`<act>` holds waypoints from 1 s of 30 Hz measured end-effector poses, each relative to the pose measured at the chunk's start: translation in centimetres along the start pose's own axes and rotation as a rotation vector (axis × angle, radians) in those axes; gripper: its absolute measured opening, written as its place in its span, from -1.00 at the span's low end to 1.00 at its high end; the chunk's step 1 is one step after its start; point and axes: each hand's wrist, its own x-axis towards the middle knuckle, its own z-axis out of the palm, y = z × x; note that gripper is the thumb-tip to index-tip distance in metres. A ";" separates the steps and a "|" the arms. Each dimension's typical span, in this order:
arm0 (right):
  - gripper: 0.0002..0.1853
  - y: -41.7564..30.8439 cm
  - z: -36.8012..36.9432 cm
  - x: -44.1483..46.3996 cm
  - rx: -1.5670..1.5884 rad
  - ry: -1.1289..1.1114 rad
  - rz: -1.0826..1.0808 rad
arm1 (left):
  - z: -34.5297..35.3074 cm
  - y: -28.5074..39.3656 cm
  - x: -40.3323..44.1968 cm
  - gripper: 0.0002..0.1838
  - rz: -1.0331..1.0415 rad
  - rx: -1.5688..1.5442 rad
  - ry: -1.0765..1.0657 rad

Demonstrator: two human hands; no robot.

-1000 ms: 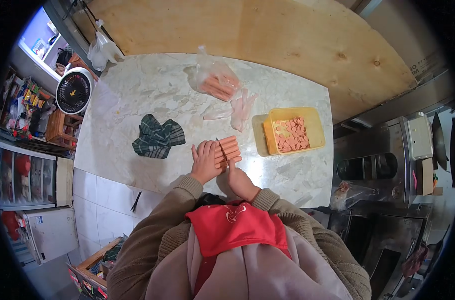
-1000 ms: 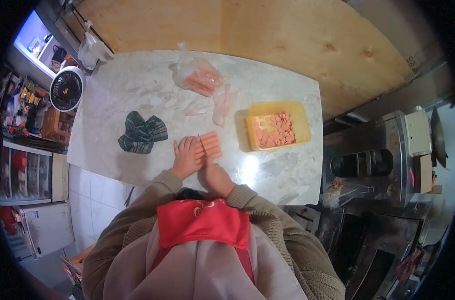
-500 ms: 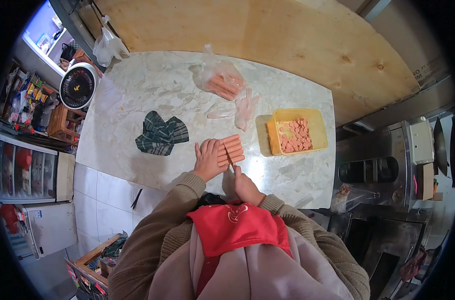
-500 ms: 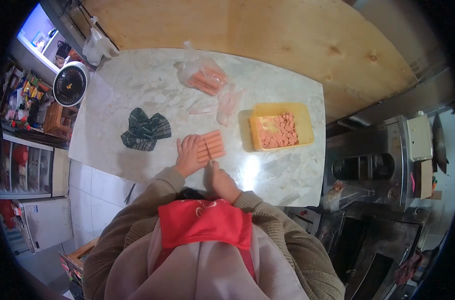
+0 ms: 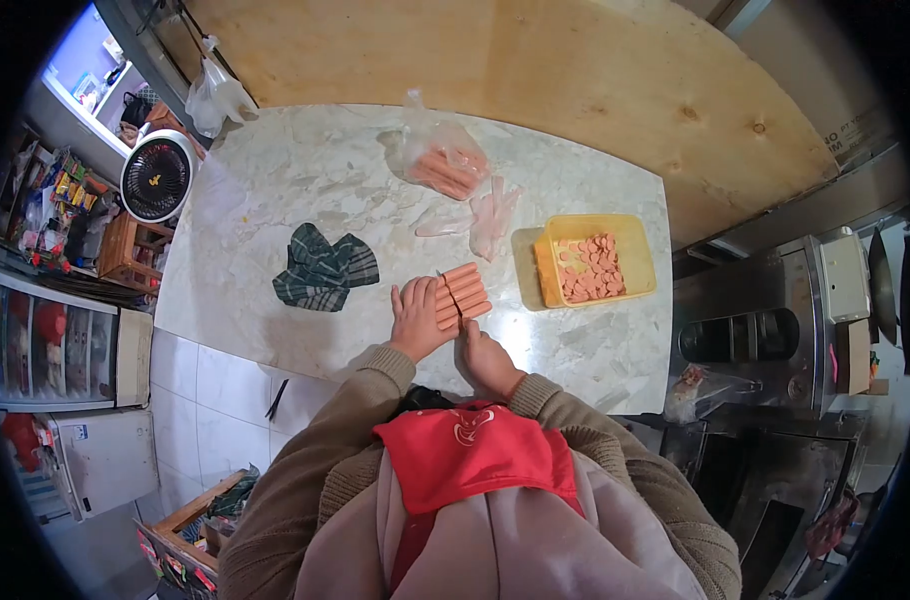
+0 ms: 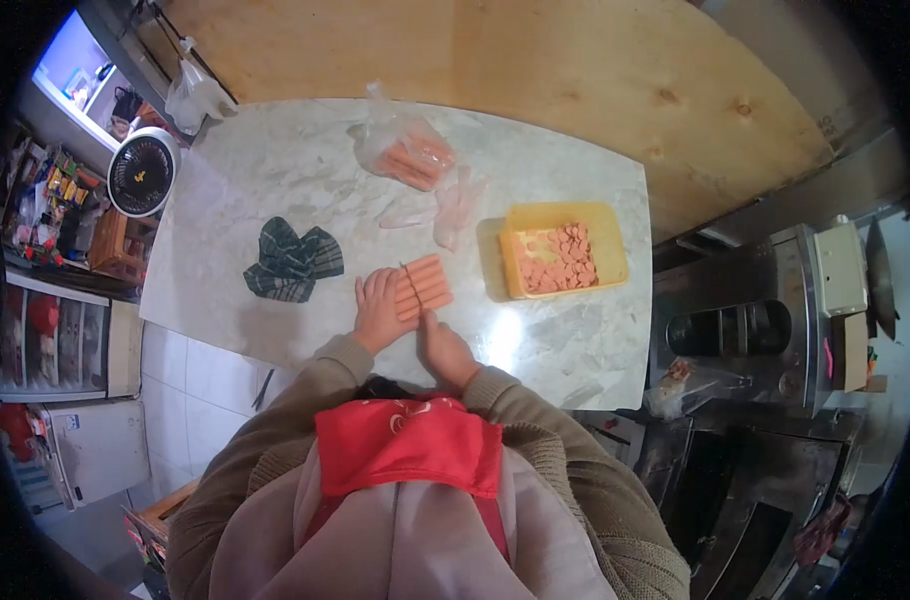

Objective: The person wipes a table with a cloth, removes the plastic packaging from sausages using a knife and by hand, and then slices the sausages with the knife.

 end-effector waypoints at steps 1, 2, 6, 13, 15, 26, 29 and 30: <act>-0.66 0.1 -0.1 -0.3 0.001 0.003 0.002 | 0.1 0.1 0.1 -0.09 -0.011 -0.016 0.018; -0.65 0.2 -0.3 -0.9 -0.002 0.003 -0.014 | 0.1 0.1 0.2 -0.09 -0.023 -0.032 0.036; -0.61 1.7 -0.2 -3.3 -0.034 0.010 -0.089 | -0.1 -0.1 0.3 -0.09 -0.035 -0.019 -0.003; -0.51 2.2 -4.6 -6.9 0.052 -0.145 -0.084 | -1.5 -1.6 2.1 -0.06 -0.015 0.117 -0.127; -0.49 1.4 -5.8 -8.6 0.145 -0.082 -0.092 | -1.7 -2.1 2.8 -0.05 -0.007 0.139 -0.158; -0.53 -1.6 -9.6 -12.0 0.271 -0.130 -0.033 | -4.0 2.0 3.6 -0.25 0.329 0.199 -0.346; -0.53 -0.9 -9.7 -12.6 0.251 -0.172 -0.016 | -2.2 1.8 4.2 -0.32 0.464 0.215 -0.344; -0.53 -0.6 -9.6 -12.8 0.253 -0.168 -0.030 | -2.1 2.2 4.4 -0.35 0.530 0.223 -0.340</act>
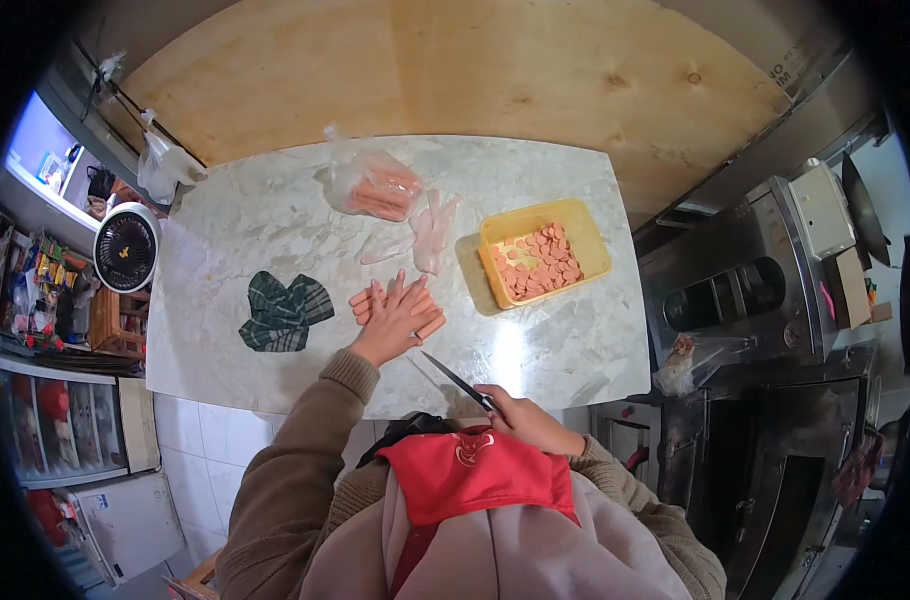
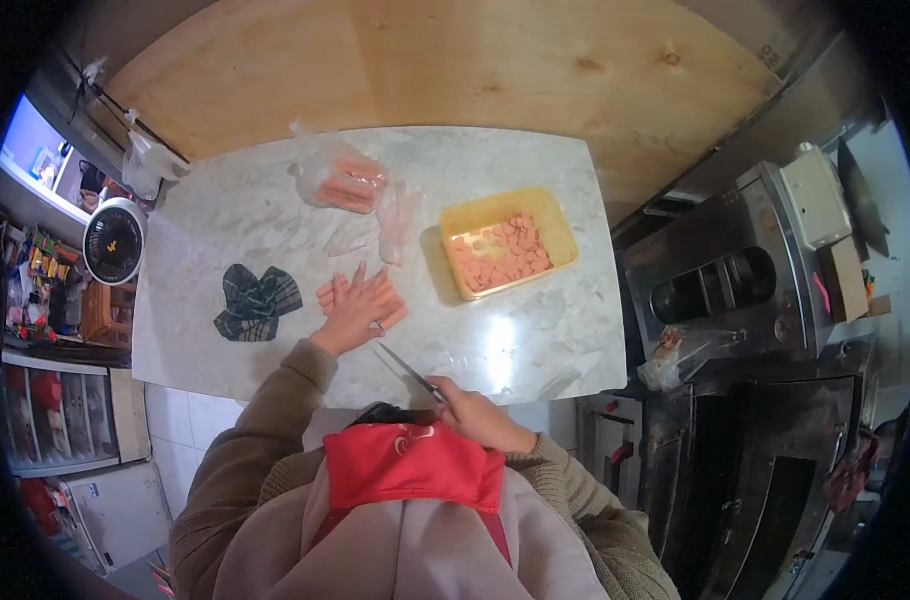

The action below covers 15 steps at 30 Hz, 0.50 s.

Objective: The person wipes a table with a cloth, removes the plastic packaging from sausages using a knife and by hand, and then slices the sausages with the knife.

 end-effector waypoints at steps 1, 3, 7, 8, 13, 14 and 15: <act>-0.53 0.4 0.0 -0.2 0.000 0.004 -0.015 | -0.1 0.3 0.2 -0.35 0.002 0.003 0.002; -0.53 0.9 -0.2 -0.8 -0.004 0.013 -0.033 | -0.2 1.0 0.8 -0.36 -0.031 0.002 -0.048; -0.52 1.9 -0.9 -2.1 -0.028 0.049 -0.099 | 0.4 2.7 1.0 -0.37 -0.083 -0.045 -0.026; -0.52 2.2 -1.1 -2.4 -0.040 0.037 -0.085 | 0.6 3.1 0.9 -0.37 -0.102 -0.070 -0.006; -0.53 4.0 -2.1 -4.6 -0.065 -0.015 -0.056 | 1.3 4.7 0.1 -0.34 -0.221 -0.124 0.055; -0.53 4.4 -2.4 -5.0 -0.066 -0.026 -0.057 | 1.4 5.0 -0.3 -0.41 -0.243 -0.153 0.094; -0.53 4.8 -2.6 -5.4 -0.069 -0.032 -0.061 | 1.0 5.5 -0.6 -0.48 -0.264 -0.181 0.132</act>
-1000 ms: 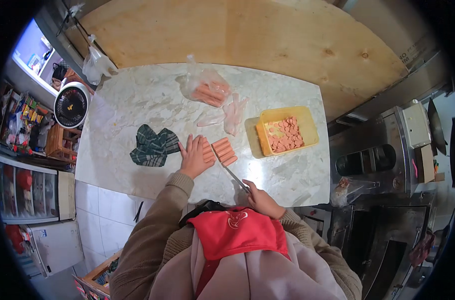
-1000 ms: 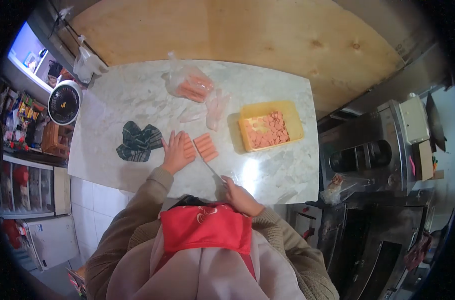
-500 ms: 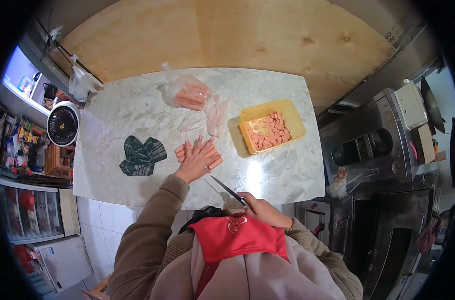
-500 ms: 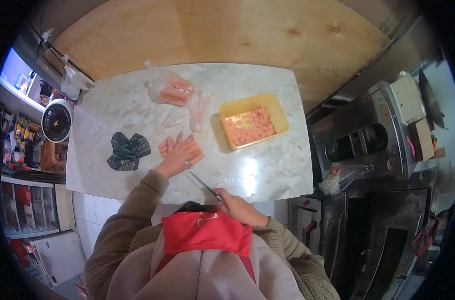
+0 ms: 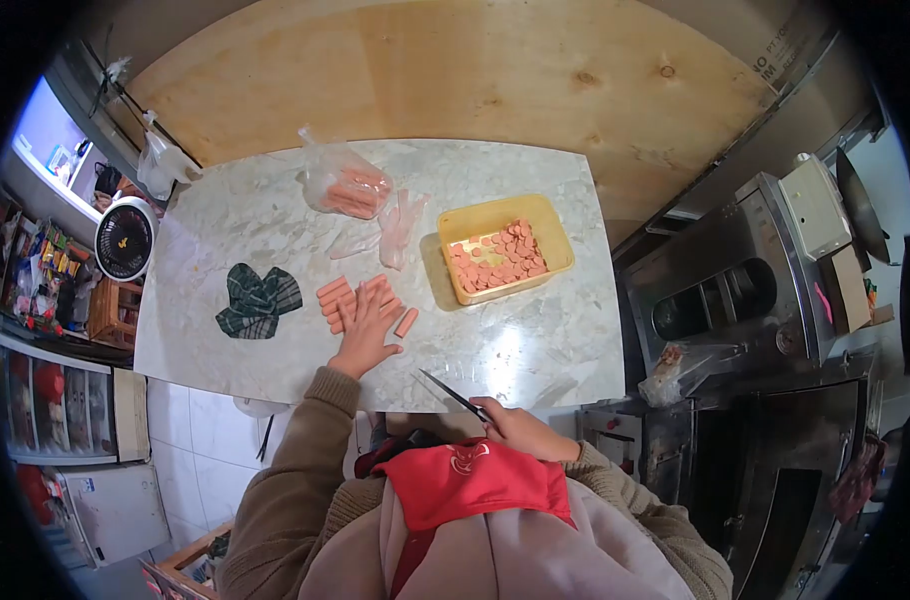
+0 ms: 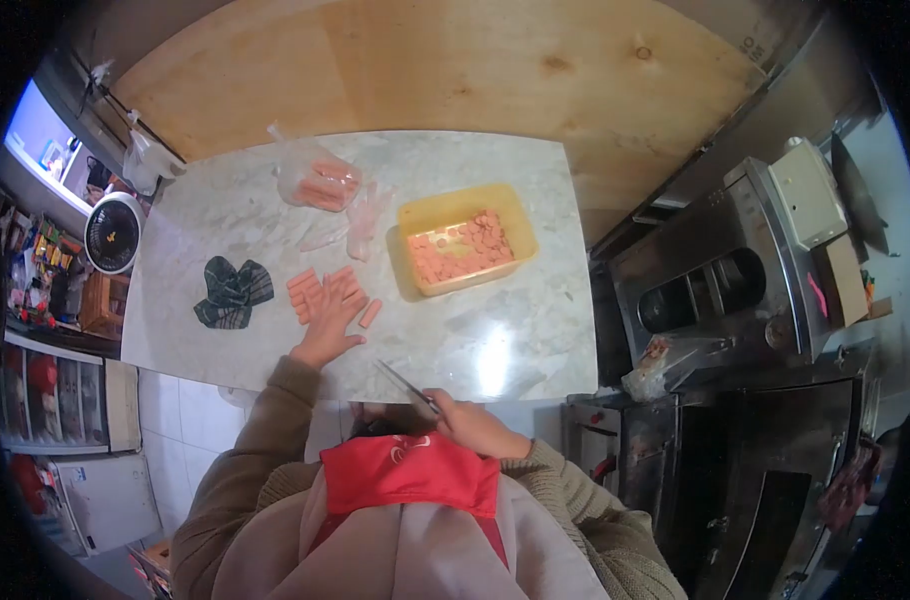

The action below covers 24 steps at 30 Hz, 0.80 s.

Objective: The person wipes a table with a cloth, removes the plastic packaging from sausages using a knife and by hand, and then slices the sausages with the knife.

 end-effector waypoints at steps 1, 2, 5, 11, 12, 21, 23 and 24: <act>-0.53 0.4 -0.1 -0.3 -0.007 -0.005 -0.019 | -0.3 0.6 -0.3 -0.54 -0.020 -0.031 0.035; -0.53 0.7 0.0 -0.6 -0.011 -0.010 -0.039 | -1.1 1.6 -0.5 -0.54 -0.025 -0.028 0.037; -0.54 0.7 0.1 -1.5 -0.018 -0.039 -0.054 | -4.3 4.7 -1.0 -0.79 -0.112 -0.111 -0.028; -0.55 -1.2 1.0 -3.0 -0.079 -0.093 0.002 | -14.2 17.0 -2.2 -0.86 0.294 -0.217 0.081; -0.55 -1.2 1.6 -3.0 -0.071 -0.085 0.002 | -16.0 19.0 -2.7 -0.86 0.448 -0.228 0.087; -0.55 -6.0 6.9 -5.5 0.004 -0.053 0.043 | -16.1 29.2 -9.4 -0.79 0.890 -0.547 0.155; -0.55 -4.9 8.8 -6.4 0.037 -0.070 0.112 | -13.9 29.9 -10.3 -0.78 0.891 -0.590 0.113; -0.55 -4.4 9.4 -7.0 0.039 -0.058 0.118 | -13.3 30.4 -10.7 -0.74 0.920 -0.591 0.115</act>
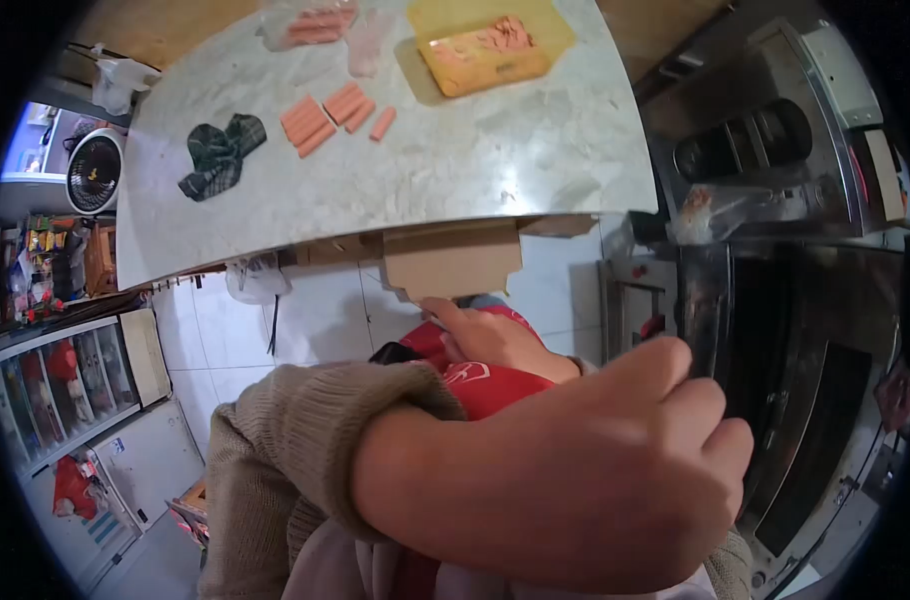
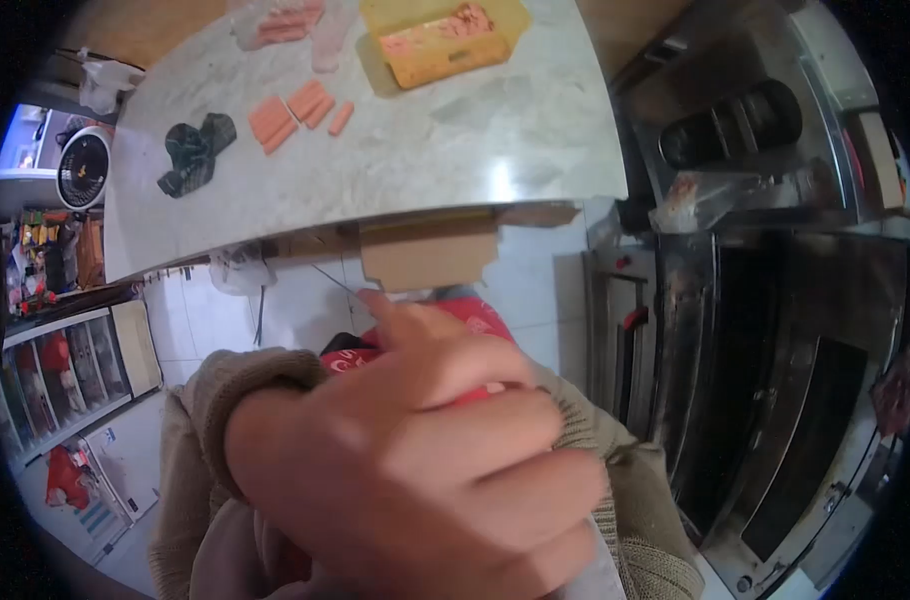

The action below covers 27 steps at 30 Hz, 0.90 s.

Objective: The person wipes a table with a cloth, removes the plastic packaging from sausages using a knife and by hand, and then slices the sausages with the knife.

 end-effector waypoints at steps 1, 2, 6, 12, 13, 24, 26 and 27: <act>-0.55 0.3 0.1 -0.4 -0.007 0.017 -0.003 | 0.4 0.3 0.1 -0.70 0.035 0.007 -0.003; -0.55 0.4 0.1 -0.7 -0.019 0.038 -0.015 | 0.5 0.8 0.2 -0.70 0.039 0.007 -0.002; -0.54 -0.2 1.2 -2.4 -0.048 0.111 -0.077 | 0.1 3.5 0.3 -0.71 0.136 0.246 0.123; -0.54 1.0 1.8 -2.9 -0.003 0.192 -0.189 | 0.4 5.3 -0.1 -0.82 0.056 0.044 -0.045; -0.54 1.5 1.8 -2.9 0.028 0.205 -0.152 | 0.4 5.5 0.0 -0.82 0.044 0.013 -0.076; -0.57 3.7 -3.5 -1.3 -0.148 0.235 -0.170 | -1.5 5.6 5.4 -0.85 -0.244 -0.634 -0.119; -0.59 3.6 -4.7 -1.2 -0.130 0.126 -0.092 | -1.8 5.3 7.0 -0.80 -0.272 -0.779 -0.159; -0.59 3.9 -5.2 -1.0 -0.137 0.124 -0.098 | -1.7 5.1 7.8 -0.79 -0.279 -0.828 -0.151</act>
